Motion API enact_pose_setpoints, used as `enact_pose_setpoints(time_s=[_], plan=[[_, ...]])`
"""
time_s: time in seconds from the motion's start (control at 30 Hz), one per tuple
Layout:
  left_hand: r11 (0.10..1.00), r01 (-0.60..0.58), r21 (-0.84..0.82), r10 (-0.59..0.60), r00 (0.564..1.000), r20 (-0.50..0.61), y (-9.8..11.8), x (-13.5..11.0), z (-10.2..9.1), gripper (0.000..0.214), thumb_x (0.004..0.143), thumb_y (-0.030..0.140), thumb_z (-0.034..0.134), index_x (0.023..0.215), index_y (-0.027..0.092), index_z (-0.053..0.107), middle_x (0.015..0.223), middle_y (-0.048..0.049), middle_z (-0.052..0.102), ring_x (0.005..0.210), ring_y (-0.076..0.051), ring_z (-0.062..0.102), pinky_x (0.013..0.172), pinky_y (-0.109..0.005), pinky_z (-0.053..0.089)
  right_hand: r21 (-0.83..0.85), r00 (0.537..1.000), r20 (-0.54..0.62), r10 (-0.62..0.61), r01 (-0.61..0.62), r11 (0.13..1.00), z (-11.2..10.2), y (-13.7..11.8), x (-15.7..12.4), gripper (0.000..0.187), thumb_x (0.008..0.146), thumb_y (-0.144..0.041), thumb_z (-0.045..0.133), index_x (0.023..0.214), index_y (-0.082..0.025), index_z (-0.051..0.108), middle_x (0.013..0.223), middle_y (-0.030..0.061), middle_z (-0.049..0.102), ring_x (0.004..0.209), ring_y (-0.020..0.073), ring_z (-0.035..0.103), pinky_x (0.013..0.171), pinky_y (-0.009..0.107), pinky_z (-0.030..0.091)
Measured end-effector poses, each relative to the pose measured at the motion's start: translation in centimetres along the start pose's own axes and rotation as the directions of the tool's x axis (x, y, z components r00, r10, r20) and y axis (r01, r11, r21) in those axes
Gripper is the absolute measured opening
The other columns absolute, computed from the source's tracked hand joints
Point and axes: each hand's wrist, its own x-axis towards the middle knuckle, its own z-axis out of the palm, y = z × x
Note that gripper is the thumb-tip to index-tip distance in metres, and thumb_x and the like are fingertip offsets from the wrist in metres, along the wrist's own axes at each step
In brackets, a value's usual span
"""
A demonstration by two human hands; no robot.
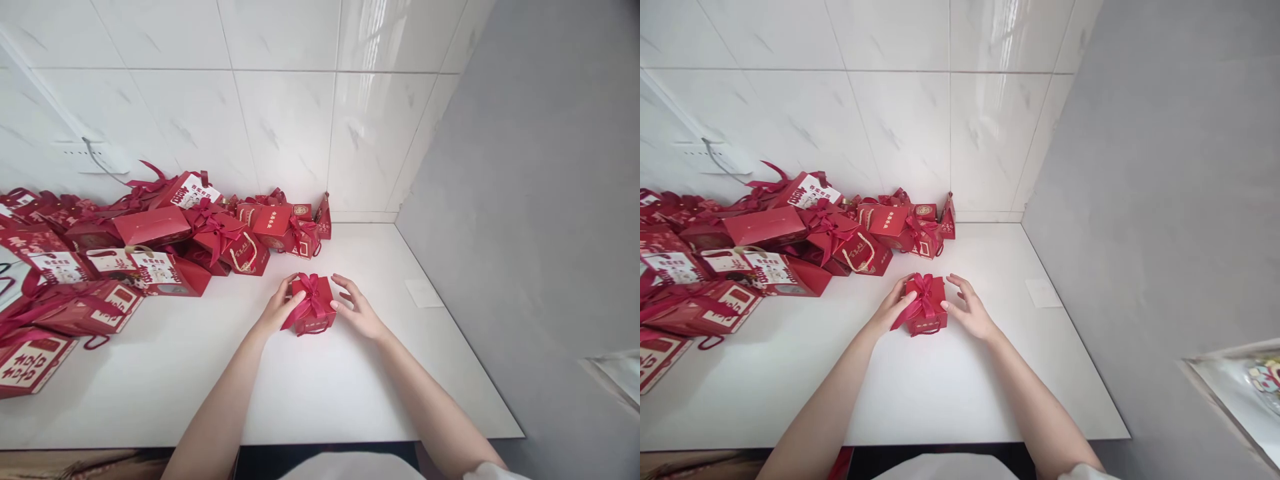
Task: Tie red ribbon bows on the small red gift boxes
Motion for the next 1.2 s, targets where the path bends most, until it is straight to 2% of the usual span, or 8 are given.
enact_pose_setpoints(time_s=[0.13,0.23,0.3,0.43,0.6,0.8,0.97,1.2], plan=[[0.981,0.015,0.193,0.024,0.980,-0.197,-0.1,0.1,-0.3,0.061,0.092,0.061,0.052,0.141,0.024,0.047,0.122,-0.0088,0.063,0.113,-0.026,0.061,0.101,-0.040,0.045,-0.139,0.980,-0.198,-0.008,-0.020,0.990,-0.3,-0.1,0.1,0.045,0.090,-0.058,0.060,0.124,-0.029,0.059,0.130,0.0112,0.060,0.103,0.0257,0.067,0.089,0.045,0.057],[0.970,-0.058,0.238,0.147,0.915,-0.375,-0.1,0.3,-0.2,0.047,0.093,0.057,0.049,0.121,0.021,0.060,0.124,-0.0106,0.057,0.118,-0.026,0.057,0.101,-0.038,0.045,-0.166,0.959,-0.285,0.011,-0.061,0.984,-0.9,-0.5,0.0,0.038,0.092,-0.061,0.056,0.103,-0.026,0.064,0.096,0.0079,0.069,0.081,0.0234,0.067,0.077,0.041,0.057],[0.952,-0.116,0.282,0.224,0.895,-0.386,0.2,0.3,-0.1,0.034,0.090,0.053,0.056,0.098,0.021,0.063,0.118,-0.0094,0.057,0.117,-0.025,0.056,0.101,-0.037,0.045,-0.075,0.970,-0.224,0.091,-0.110,0.991,-1.2,-1.1,-0.1,0.039,0.092,-0.062,0.055,0.091,-0.025,0.063,0.069,0.0026,0.066,0.063,0.0202,0.064,0.068,0.036,0.055],[0.946,-0.156,0.284,0.243,0.922,-0.301,1.4,-0.3,0.0,0.031,0.084,0.045,0.067,0.069,0.020,0.053,0.100,-0.0048,0.060,0.102,-0.022,0.060,0.101,-0.037,0.044,0.162,0.961,0.074,0.265,-0.274,0.948,-1.4,-2.3,-0.4,0.044,0.089,-0.066,0.058,0.084,-0.023,0.059,0.053,-0.0014,0.064,0.044,0.0155,0.059,0.052,0.029,0.051],[0.986,-0.117,0.119,0.134,0.981,-0.143,2.6,-1.1,-1.1,0.036,0.085,0.047,0.064,0.063,0.019,0.060,0.112,-0.0098,0.062,0.110,-0.027,0.060,0.101,-0.039,0.046,0.270,0.912,0.282,0.298,-0.374,0.887,-1.1,-3.1,-0.6,0.042,0.086,-0.063,0.066,0.089,-0.021,0.057,0.062,0.0014,0.073,0.049,0.0165,0.068,0.050,0.025,0.053],[0.991,0.038,0.126,-0.057,0.987,0.150,4.2,-2.2,-3.4,0.036,0.082,0.048,0.070,0.059,0.020,0.067,0.144,-0.0081,0.054,0.130,-0.036,0.054,0.109,-0.046,0.044,0.330,0.885,0.377,0.274,-0.405,0.853,-1.0,-3.6,-0.8,0.036,0.087,-0.054,0.070,0.092,-0.020,0.061,0.065,0.0020,0.074,0.047,0.0144,0.067,0.050,0.024,0.053],[0.976,0.006,0.219,-0.056,0.974,0.220,4.9,-2.8,-3.7,0.034,0.080,0.046,0.072,0.057,0.022,0.066,0.140,-0.0083,0.058,0.139,-0.036,0.046,0.102,-0.043,0.052,0.361,0.900,0.339,0.274,-0.393,0.846,0.0,-3.9,-1.1,0.037,0.083,-0.051,0.075,0.095,-0.023,0.056,0.068,0.0007,0.075,0.046,0.0147,0.067,0.048,0.025,0.053],[0.972,0.016,0.234,-0.085,0.953,0.290,4.9,-2.8,-4.0,0.037,0.084,0.048,0.067,0.058,0.021,0.064,0.141,-0.0078,0.057,0.141,-0.033,0.045,0.104,-0.041,0.050,0.333,0.875,0.391,0.286,-0.424,0.842,0.5,-3.6,-1.4,0.035,0.082,-0.050,0.077,0.085,-0.021,0.058,0.065,0.0007,0.074,0.048,0.0150,0.067,0.048,0.025,0.054]])
